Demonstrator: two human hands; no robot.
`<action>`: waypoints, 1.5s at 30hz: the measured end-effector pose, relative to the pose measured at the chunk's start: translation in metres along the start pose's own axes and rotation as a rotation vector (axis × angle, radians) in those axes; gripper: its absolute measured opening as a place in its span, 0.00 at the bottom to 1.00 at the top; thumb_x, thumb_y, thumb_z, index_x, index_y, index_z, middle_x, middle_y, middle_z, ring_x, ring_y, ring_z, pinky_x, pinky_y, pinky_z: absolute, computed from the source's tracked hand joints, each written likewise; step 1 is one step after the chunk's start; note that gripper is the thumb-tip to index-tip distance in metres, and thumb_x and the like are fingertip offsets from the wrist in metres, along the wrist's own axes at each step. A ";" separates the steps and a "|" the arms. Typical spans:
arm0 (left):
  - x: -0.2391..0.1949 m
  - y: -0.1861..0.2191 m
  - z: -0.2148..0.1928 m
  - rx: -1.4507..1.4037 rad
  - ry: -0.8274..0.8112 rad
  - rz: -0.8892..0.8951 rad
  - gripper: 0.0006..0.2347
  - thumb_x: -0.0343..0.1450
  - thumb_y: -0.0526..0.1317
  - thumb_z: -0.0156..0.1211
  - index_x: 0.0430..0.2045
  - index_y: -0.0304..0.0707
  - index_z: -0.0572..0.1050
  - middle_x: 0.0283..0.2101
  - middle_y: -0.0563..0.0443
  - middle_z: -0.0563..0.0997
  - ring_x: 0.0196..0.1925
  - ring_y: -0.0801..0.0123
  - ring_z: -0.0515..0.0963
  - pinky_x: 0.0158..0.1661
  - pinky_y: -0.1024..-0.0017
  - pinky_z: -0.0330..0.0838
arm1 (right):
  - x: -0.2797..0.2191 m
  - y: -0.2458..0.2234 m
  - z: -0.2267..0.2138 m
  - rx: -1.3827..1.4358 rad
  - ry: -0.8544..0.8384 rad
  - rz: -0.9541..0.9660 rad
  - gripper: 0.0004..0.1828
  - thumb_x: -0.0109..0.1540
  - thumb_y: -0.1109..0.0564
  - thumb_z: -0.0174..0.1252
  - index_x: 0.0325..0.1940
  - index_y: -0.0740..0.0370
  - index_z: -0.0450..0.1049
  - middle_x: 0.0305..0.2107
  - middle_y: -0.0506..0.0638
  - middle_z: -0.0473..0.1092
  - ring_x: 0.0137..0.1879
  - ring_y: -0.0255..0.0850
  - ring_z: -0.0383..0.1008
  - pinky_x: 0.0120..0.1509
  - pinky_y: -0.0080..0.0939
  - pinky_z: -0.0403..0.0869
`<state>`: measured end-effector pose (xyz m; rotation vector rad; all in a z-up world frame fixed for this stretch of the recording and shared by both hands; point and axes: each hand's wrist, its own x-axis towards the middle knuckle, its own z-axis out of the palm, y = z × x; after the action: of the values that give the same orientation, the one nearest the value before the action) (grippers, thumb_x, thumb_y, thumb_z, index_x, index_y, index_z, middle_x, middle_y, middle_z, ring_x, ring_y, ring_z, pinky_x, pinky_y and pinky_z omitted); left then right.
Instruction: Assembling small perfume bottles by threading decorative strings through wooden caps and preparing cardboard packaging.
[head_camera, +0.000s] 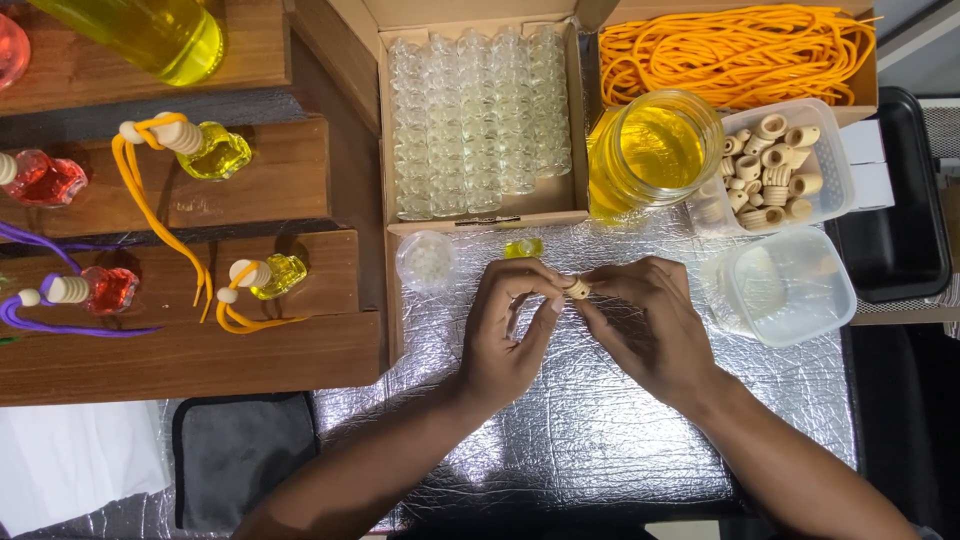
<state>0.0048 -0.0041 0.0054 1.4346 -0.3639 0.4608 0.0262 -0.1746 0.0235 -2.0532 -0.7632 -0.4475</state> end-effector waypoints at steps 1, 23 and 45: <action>-0.001 -0.001 -0.001 0.000 0.001 0.000 0.03 0.75 0.26 0.53 0.38 0.33 0.72 0.44 0.47 0.71 0.49 0.57 0.80 0.50 0.63 0.79 | -0.001 0.001 0.000 0.000 -0.001 0.000 0.17 0.58 0.65 0.70 0.49 0.62 0.73 0.41 0.53 0.79 0.44 0.49 0.80 0.55 0.50 0.70; -0.007 -0.005 -0.001 -0.082 -0.097 -0.225 0.09 0.78 0.33 0.49 0.48 0.26 0.73 0.45 0.38 0.75 0.48 0.51 0.83 0.49 0.57 0.81 | -0.011 0.011 0.000 -0.032 -0.010 -0.122 0.12 0.60 0.65 0.66 0.48 0.60 0.80 0.37 0.51 0.75 0.44 0.46 0.77 0.54 0.47 0.72; -0.007 0.011 0.001 0.179 -0.238 -0.020 0.07 0.76 0.39 0.56 0.40 0.36 0.78 0.49 0.42 0.80 0.56 0.56 0.79 0.57 0.61 0.76 | 0.022 -0.071 -0.121 -0.297 -0.032 -0.287 0.05 0.63 0.69 0.62 0.42 0.76 0.74 0.36 0.65 0.76 0.42 0.51 0.79 0.48 0.43 0.79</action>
<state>-0.0067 -0.0049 0.0120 1.6715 -0.5089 0.3124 -0.0085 -0.2370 0.1461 -2.2345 -1.0711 -0.7266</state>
